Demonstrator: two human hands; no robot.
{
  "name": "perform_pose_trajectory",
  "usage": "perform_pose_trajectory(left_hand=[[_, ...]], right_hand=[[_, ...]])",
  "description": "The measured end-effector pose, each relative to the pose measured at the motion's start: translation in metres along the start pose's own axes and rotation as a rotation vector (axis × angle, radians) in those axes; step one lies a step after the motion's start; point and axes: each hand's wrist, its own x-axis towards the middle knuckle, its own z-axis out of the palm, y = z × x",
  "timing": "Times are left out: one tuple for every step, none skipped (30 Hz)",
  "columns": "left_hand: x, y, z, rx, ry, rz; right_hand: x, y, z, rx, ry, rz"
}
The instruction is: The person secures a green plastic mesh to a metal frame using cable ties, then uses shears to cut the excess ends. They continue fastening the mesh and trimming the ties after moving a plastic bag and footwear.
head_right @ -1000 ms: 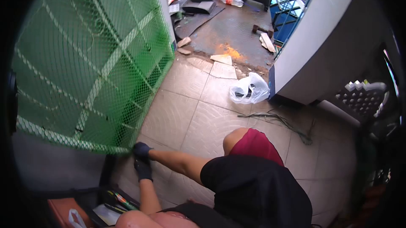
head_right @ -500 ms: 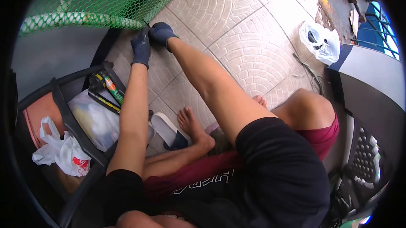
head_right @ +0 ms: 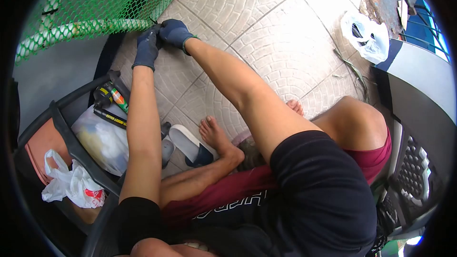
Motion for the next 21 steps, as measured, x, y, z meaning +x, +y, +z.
perform_pose_trajectory(left_hand=[[0.007, -0.011, -0.006, 0.003, -0.004, -0.007], [0.013, -0.02, -0.009, -0.141, -0.022, -0.062], [0.007, -0.009, -0.006, -0.285, -0.04, -0.119], [0.0, 0.001, -0.004, -0.283, -0.047, -0.124], [-0.024, 0.053, 0.003, -0.132, 0.022, -0.168], [-0.037, 0.083, 0.007, 0.021, 0.09, -0.21], [-0.027, 0.07, 0.007, 0.023, 0.084, -0.212], [-0.008, 0.047, 0.003, -0.09, 0.074, -0.309], [0.003, 0.034, 0.001, -0.201, 0.065, -0.406], [0.002, 0.036, 0.004, -0.197, 0.062, -0.407], [0.001, 0.044, 0.011, -0.393, 0.154, -0.464], [-0.002, 0.053, 0.015, -0.59, 0.247, -0.52], [-0.011, 0.06, 0.014, -0.588, 0.244, -0.524], [-0.024, 0.07, 0.009, -0.216, 0.125, -0.278], [-0.028, 0.07, 0.006, 0.153, 0.004, -0.025], [-0.026, 0.072, 0.006, 0.155, -0.002, -0.027], [-0.019, 0.068, 0.003, -0.395, -0.122, -0.297], [-0.015, 0.063, 0.001, -0.948, -0.236, -0.567], [-0.014, 0.056, -0.002, -0.947, -0.236, -0.577], [-0.016, 0.056, -0.004, -0.866, -0.22, -0.53], [-0.017, 0.057, -0.005, -0.785, -0.206, -0.478]], right_hand=[[-0.001, 0.0, 0.001, 0.004, -0.003, 0.007], [-0.001, 0.002, 0.001, 0.023, -0.008, -0.032], [-0.001, 0.006, 0.001, 0.041, -0.011, -0.07], [-0.001, 0.008, 0.002, 0.044, -0.009, -0.062], [0.001, 0.011, 0.003, 0.09, -0.017, -0.097], [0.001, 0.014, 0.004, 0.135, -0.024, -0.132], [0.001, 0.015, 0.005, 0.137, -0.02, -0.127], [0.001, 0.014, 0.005, 0.178, -0.037, -0.122], [0.001, 0.013, 0.005, 0.221, -0.054, -0.118], [-0.001, 0.011, 0.004, 0.224, -0.052, -0.116], [-0.004, 0.008, 0.003, 0.252, -0.047, -0.11], [-0.006, 0.006, 0.002, 0.28, -0.044, -0.104], [-0.009, 0.004, 0.002, 0.281, -0.042, -0.099], [-0.01, 0.004, 0.003, 0.326, -0.05, -0.092], [-0.009, 0.004, 0.005, 0.371, -0.056, -0.086], [-0.009, 0.005, 0.006, 0.374, -0.053, -0.082], [-0.009, 0.006, 0.008, 0.337, -0.022, -0.126], [-0.009, 0.009, 0.01, 0.299, 0.006, -0.168], [-0.01, 0.012, 0.011, 0.302, 0.004, -0.158], [-0.01, 0.012, 0.009, 0.241, 0.009, -0.081], [-0.009, 0.01, 0.008, 0.18, 0.015, -0.007]])
